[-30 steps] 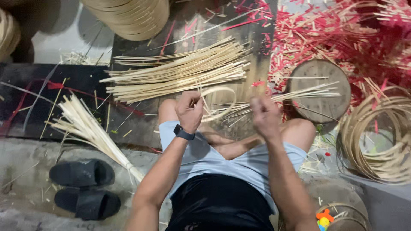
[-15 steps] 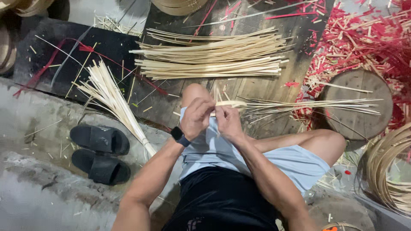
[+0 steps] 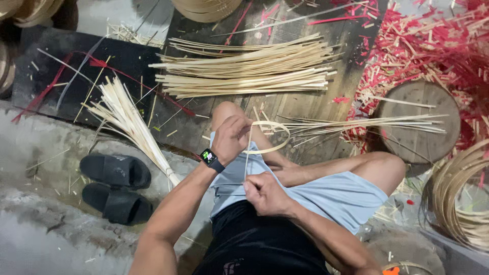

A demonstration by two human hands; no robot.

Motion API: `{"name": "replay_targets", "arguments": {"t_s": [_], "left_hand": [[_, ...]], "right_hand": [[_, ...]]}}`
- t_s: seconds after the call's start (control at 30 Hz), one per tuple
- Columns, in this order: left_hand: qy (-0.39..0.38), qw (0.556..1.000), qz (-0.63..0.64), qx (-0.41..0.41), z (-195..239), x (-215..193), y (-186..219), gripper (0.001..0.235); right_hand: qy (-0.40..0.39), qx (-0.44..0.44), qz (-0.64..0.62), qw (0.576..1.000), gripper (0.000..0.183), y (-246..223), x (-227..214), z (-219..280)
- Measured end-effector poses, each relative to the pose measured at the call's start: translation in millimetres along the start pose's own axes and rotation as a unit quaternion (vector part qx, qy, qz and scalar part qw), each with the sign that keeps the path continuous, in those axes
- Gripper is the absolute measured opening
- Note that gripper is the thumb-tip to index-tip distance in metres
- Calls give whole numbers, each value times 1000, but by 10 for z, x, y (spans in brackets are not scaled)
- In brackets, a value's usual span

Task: The person sits on the floor and bends thin bamboo strips into circular rings, then uses scissors to trim the ends. The person repeats this process with multiple strips, placing the finished rings aside.

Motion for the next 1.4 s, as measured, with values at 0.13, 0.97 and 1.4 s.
{"name": "replay_targets", "arguments": {"t_s": [0.13, 0.97, 1.4], "left_hand": [[-12, 1000, -6, -18, -53, 92, -24, 22], [35, 970, 181, -161, -1009, 989, -317, 23], [87, 897, 261, -346, -1049, 1001, -84, 25]], "right_hand": [[3, 47, -54, 997, 35, 103, -120, 153], [658, 406, 75, 630, 13, 3283, -2014, 3198], [458, 481, 412, 624, 20, 4190, -2899, 2367]]}}
Point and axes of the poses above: each hand's wrist, its own z-axis away from the middle knuckle, its own x-axis out of the palm, y = z × x, the point moved 3 cm from there along -z, towards the middle knuckle, and after that the axes turned 5 degrees about z, right-handed, at the moved point
